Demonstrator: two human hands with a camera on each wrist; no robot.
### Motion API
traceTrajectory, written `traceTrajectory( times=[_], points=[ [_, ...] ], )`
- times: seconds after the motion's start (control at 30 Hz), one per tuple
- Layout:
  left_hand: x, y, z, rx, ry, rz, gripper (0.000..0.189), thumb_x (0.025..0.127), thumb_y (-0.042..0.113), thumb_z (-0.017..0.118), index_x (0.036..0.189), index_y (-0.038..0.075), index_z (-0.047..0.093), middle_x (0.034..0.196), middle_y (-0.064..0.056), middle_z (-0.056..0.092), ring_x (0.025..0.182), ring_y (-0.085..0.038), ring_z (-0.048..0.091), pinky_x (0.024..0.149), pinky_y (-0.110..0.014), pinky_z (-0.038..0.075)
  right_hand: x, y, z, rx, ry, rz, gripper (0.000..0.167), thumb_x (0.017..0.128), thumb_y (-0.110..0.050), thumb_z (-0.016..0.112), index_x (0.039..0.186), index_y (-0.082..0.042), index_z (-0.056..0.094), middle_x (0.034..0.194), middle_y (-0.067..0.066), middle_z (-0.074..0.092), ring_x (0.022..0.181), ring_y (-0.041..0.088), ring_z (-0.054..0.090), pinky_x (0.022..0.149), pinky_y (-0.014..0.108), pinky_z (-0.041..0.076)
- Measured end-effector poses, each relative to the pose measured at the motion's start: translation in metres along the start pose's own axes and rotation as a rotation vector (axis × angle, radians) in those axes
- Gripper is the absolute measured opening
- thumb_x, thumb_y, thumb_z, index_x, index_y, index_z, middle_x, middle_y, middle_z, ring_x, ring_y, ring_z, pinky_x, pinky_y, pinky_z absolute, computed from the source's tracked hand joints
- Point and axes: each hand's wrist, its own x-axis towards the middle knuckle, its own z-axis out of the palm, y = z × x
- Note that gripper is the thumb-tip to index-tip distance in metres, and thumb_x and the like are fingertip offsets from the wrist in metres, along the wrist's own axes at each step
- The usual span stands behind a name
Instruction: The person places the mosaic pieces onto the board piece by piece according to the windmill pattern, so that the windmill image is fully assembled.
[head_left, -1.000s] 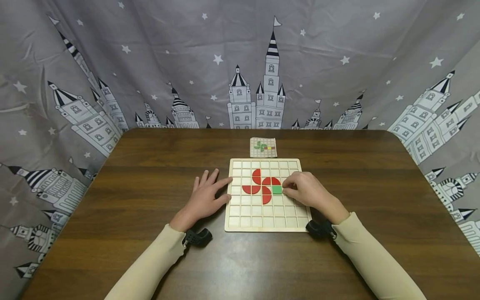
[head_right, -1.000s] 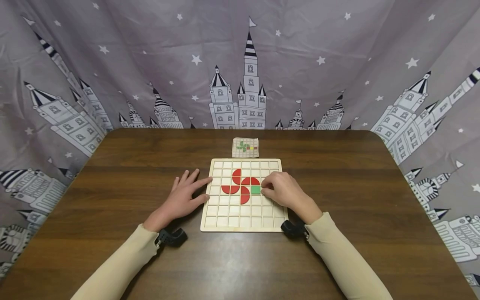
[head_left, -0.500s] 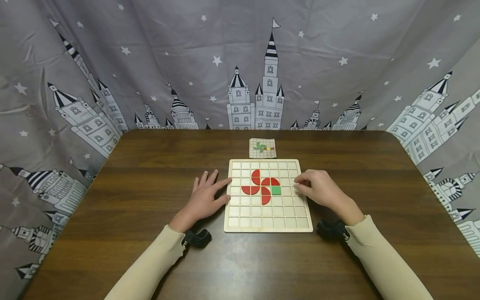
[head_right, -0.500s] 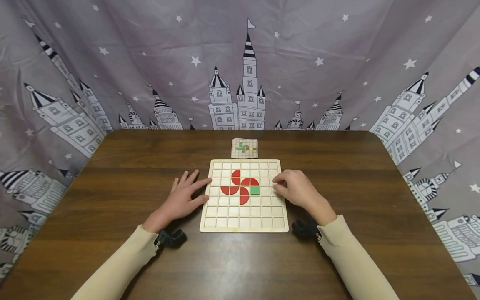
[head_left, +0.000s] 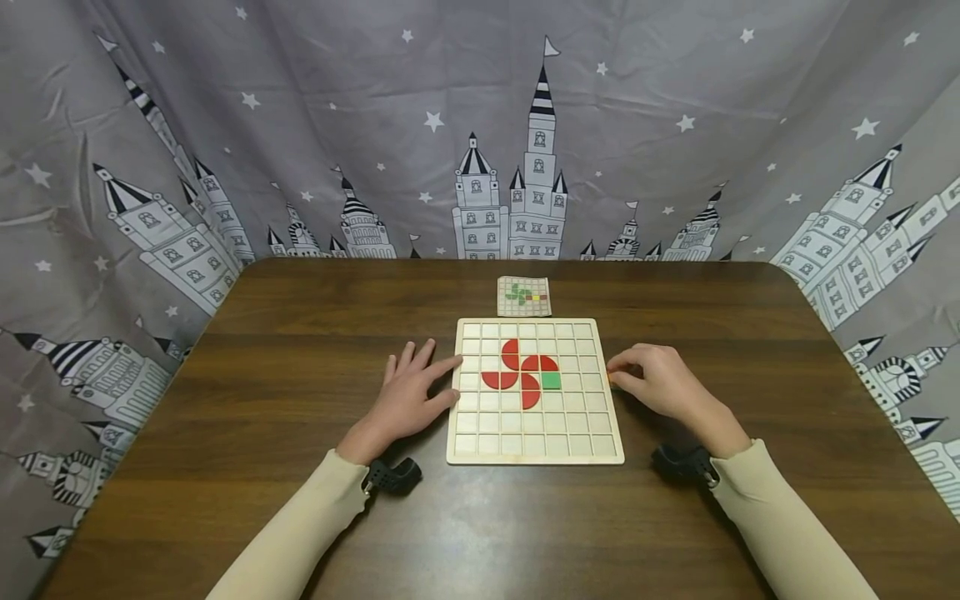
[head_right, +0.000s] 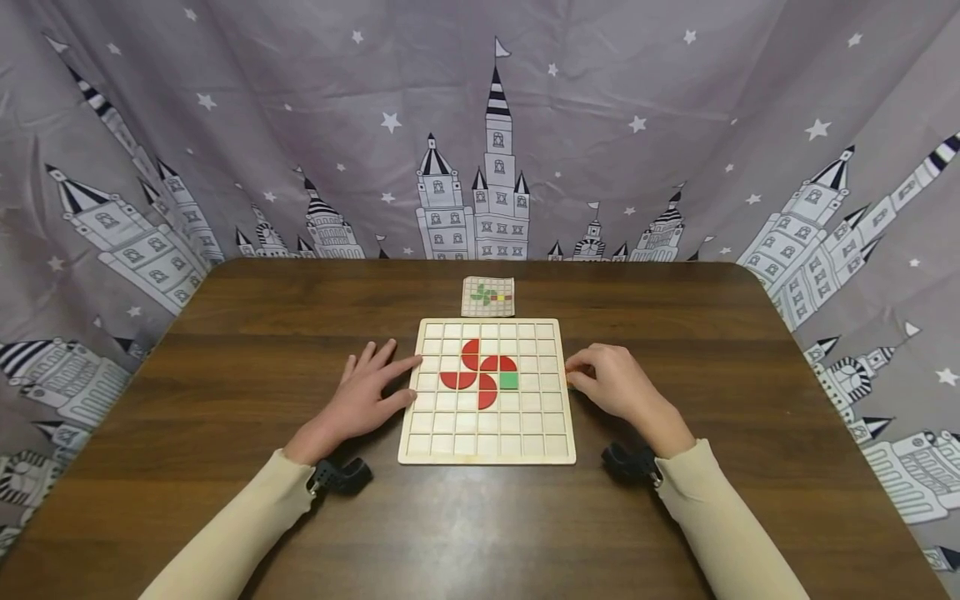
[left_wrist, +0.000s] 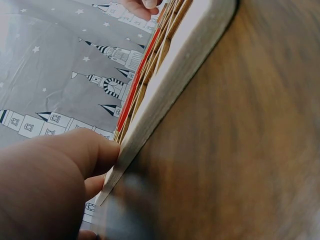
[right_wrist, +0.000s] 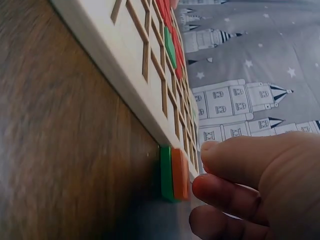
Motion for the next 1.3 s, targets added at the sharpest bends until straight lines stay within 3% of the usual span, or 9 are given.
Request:
traceTrajectory(
  times=[0.43,1.3],
  points=[
    [-0.001,-0.002,0.0,0.003,0.004,-0.001,0.055,0.099,0.034,0.061,0.152,0.021,0.052,0.168,-0.026,0.021,0.156,-0.053,0.006,0.12,-0.075,0.002,-0.003,0.008,-0.005,0.005,0.023,-0.012,0.019,0.085,-0.009,0.08,0.102,-0.001,0.079,0.092,0.01,0.074,0.074,0.015,0.059,0.066,0.03,0.049],
    [-0.001,0.001,0.0,-0.011,0.0,-0.003,0.055,0.099,0.035,0.061,0.151,0.022,0.052,0.168,-0.025,0.022,0.157,-0.052,0.005,0.12,-0.074,0.001,-0.005,0.012,0.002,-0.003,-0.046,0.008,0.03,0.083,-0.012,0.08,0.111,0.001,0.077,0.1,0.013,0.072,0.077,0.016,0.057,0.069,0.031,0.048]
  ],
)
